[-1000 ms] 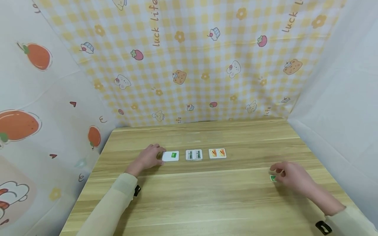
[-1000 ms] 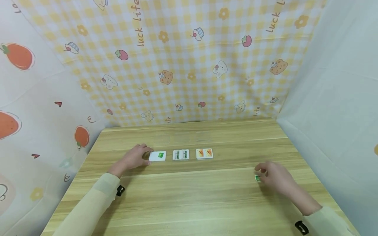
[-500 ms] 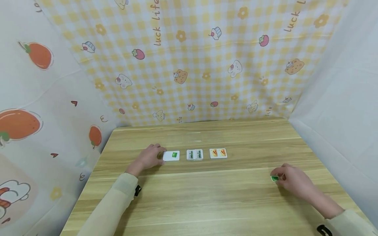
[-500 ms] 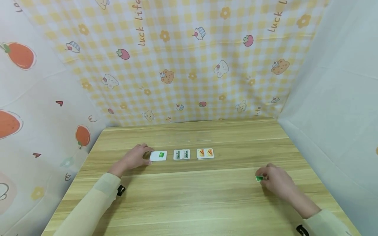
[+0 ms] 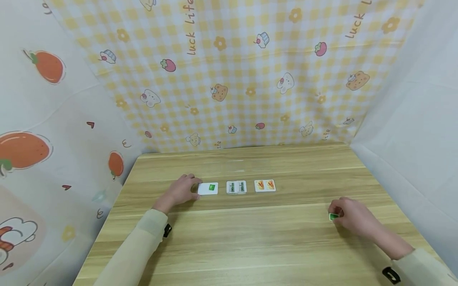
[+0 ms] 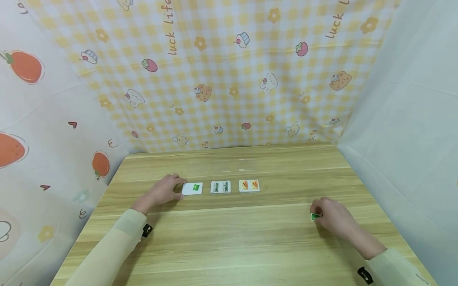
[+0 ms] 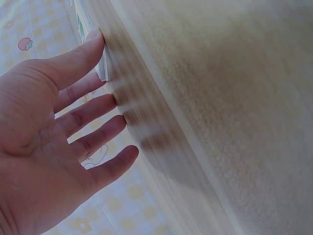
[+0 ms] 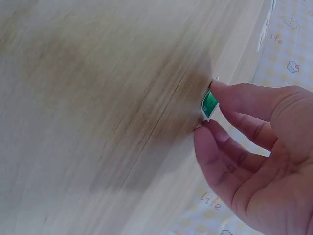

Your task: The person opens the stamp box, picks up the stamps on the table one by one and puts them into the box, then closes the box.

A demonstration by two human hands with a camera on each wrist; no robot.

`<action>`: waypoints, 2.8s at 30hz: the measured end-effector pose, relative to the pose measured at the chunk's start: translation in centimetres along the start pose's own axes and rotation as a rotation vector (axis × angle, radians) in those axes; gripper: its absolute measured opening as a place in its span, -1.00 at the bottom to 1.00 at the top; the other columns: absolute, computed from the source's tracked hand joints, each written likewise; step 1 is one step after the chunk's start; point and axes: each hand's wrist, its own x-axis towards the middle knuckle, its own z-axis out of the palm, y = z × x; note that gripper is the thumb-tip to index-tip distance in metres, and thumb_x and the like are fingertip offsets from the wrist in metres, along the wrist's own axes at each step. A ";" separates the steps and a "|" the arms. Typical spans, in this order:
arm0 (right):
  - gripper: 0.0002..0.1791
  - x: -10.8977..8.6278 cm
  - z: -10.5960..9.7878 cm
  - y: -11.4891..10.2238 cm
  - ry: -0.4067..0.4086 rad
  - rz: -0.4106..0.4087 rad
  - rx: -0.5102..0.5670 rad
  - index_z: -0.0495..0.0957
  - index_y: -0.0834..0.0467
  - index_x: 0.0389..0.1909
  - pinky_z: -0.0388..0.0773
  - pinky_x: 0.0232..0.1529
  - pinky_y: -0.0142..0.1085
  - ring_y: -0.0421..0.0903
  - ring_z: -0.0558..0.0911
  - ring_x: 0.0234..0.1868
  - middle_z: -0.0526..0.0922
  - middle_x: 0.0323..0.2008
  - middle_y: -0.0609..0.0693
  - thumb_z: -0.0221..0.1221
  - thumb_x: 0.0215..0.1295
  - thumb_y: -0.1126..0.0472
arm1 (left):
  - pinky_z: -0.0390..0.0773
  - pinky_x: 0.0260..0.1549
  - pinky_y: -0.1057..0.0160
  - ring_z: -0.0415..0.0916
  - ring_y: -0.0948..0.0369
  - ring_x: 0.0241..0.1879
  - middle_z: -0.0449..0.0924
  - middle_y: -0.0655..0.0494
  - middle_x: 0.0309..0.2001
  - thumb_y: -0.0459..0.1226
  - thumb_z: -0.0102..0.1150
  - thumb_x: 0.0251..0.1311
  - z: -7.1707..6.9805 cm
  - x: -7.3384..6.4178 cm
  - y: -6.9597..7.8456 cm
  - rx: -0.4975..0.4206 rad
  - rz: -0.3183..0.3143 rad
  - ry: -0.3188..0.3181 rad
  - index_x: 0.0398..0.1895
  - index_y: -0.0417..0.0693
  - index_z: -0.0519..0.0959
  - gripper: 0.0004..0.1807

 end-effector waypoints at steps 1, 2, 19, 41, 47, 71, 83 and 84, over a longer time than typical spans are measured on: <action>-0.66 0.0 0.0 0.0 -0.006 0.004 0.005 0.58 -0.07 -0.46 0.43 -0.42 -0.32 -0.25 0.46 -0.42 0.51 -0.46 -0.19 0.50 -0.09 0.38 | 0.50 -0.06 -0.06 0.40 0.02 0.03 0.50 -0.03 0.17 -0.09 0.50 0.12 0.0 0.0 0.0 0.001 0.000 0.001 0.29 -0.06 0.55 -0.34; -0.66 0.1 0.0 0.0 -0.010 0.008 0.008 0.57 -0.07 -0.47 0.42 -0.42 -0.32 -0.25 0.45 -0.43 0.51 -0.47 -0.20 0.50 -0.08 0.37 | 0.50 -0.07 -0.07 0.40 0.02 0.03 0.51 -0.04 0.16 -0.09 0.50 0.12 0.0 0.0 0.0 0.002 0.004 0.002 0.29 -0.06 0.55 -0.34; -0.74 0.9 -0.2 -0.7 0.003 -0.067 0.055 0.74 -0.05 -0.33 0.45 -0.47 -0.36 -0.36 0.45 -0.50 0.60 -0.50 -0.28 0.36 0.15 0.42 | 0.49 -0.04 -0.07 0.40 0.02 0.04 0.50 -0.01 0.14 -0.10 0.50 0.11 0.1 0.1 -0.1 -0.004 0.000 0.007 0.29 -0.06 0.56 -0.34; -0.83 4.3 -0.3 -6.3 -0.003 -0.080 0.170 0.74 0.05 -0.25 0.55 -0.44 -0.36 -0.29 0.61 -0.43 0.64 -0.44 -0.21 0.32 0.23 0.38 | 0.48 0.01 -0.09 0.39 -0.02 0.09 0.48 -0.05 0.18 -0.08 0.48 0.13 0.0 -0.1 -0.1 -0.002 -0.004 -0.004 0.31 -0.07 0.53 -0.33; -0.82 5.4 0.2 -7.9 -0.007 -0.101 0.202 0.75 0.04 -0.26 0.56 -0.44 -0.36 -0.29 0.62 -0.43 0.65 -0.43 -0.21 0.32 0.23 0.39 | 0.48 0.01 -0.09 0.38 -0.02 0.10 0.48 -0.04 0.19 -0.08 0.48 0.14 -0.1 -0.1 0.1 -0.005 -0.005 -0.009 0.31 -0.07 0.54 -0.34; -0.83 11.3 4.4 -15.8 -0.017 -0.224 0.340 0.71 0.00 -0.27 0.58 -0.42 -0.34 -0.25 0.61 -0.43 0.62 -0.40 -0.21 0.32 0.25 0.35 | 0.48 -0.01 -0.10 0.39 -0.02 0.10 0.48 -0.04 0.20 -0.07 0.48 0.14 0.1 0.0 -0.1 0.000 -0.008 -0.003 0.32 -0.06 0.52 -0.32; -0.87 15.5 5.4 -20.7 -0.015 -0.225 0.396 0.70 0.01 -0.33 0.53 -0.36 -0.32 -0.23 0.55 -0.39 0.62 -0.43 -0.22 0.35 0.23 0.33 | 0.46 0.02 -0.10 0.39 -0.01 0.09 0.49 -0.04 0.19 -0.09 0.49 0.12 0.0 0.0 -0.2 -0.003 0.001 0.008 0.31 -0.06 0.54 -0.33; -0.88 15.9 5.5 -21.1 -0.008 -0.232 0.395 0.70 0.02 -0.34 0.53 -0.35 -0.31 -0.22 0.55 -0.38 0.62 -0.43 -0.21 0.36 0.22 0.33 | 0.46 0.03 -0.10 0.39 -0.01 0.09 0.49 -0.04 0.19 -0.09 0.50 0.12 0.0 0.1 -0.2 -0.001 0.003 0.010 0.30 -0.06 0.54 -0.33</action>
